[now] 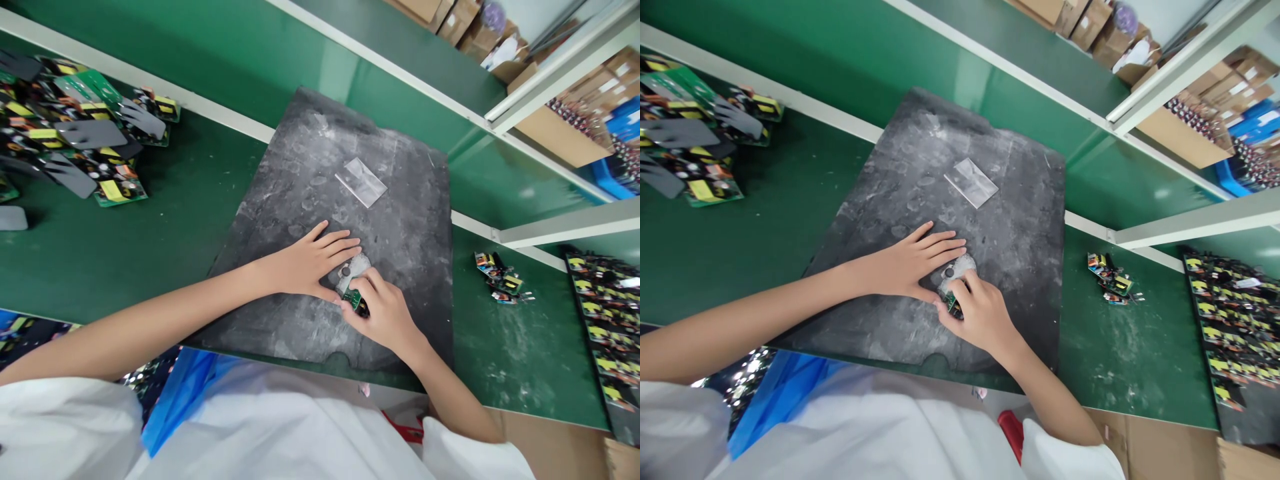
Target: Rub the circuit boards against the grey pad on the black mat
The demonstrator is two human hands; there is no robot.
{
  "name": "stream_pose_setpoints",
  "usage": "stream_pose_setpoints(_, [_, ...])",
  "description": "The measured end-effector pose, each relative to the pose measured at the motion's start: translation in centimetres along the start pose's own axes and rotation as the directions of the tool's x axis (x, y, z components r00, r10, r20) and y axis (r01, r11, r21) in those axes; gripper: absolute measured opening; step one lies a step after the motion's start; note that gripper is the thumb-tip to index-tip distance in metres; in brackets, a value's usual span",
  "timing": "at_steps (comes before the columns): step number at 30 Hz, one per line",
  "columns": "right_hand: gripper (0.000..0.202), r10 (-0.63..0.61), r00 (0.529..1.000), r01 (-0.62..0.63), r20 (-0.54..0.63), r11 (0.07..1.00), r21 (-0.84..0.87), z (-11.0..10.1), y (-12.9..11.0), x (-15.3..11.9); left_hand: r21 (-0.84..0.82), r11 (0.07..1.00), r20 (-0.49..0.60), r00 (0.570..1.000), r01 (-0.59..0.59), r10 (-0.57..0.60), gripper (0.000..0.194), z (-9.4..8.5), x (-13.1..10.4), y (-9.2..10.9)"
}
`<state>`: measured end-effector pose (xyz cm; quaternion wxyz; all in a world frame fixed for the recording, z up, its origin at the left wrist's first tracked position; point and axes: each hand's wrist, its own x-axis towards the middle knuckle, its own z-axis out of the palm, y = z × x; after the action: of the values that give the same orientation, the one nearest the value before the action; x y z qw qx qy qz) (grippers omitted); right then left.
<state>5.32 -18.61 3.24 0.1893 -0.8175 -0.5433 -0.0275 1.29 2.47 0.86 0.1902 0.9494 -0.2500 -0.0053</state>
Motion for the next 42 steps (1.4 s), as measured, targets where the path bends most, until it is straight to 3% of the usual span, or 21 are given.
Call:
stream_pose_setpoints(23, [0.018,-0.011,1.000,0.010,0.030,1.000,0.028,0.0,0.3,-0.2,0.020,1.000,0.035,0.999,0.018,-0.019,0.089,-0.1,0.0,0.1])
stream_pose_setpoints(31, [0.016,-0.058,0.998,0.059,0.024,0.996,-0.073,0.2,-0.5,-0.2,0.020,1.000,0.024,1.000,0.010,-0.010,0.090,0.0,0.0,0.1])
stream_pose_setpoints(35, [0.018,0.000,0.999,-0.006,-0.041,0.990,-0.140,0.2,0.1,-0.3,0.028,0.999,0.006,1.000,0.025,-0.025,0.090,0.0,0.1,0.1])
stream_pose_setpoints(42, [0.016,-0.032,0.999,0.034,0.040,0.998,-0.046,-0.2,0.5,-0.3,0.018,1.000,0.001,1.000,0.018,-0.018,0.090,0.0,0.1,0.0])
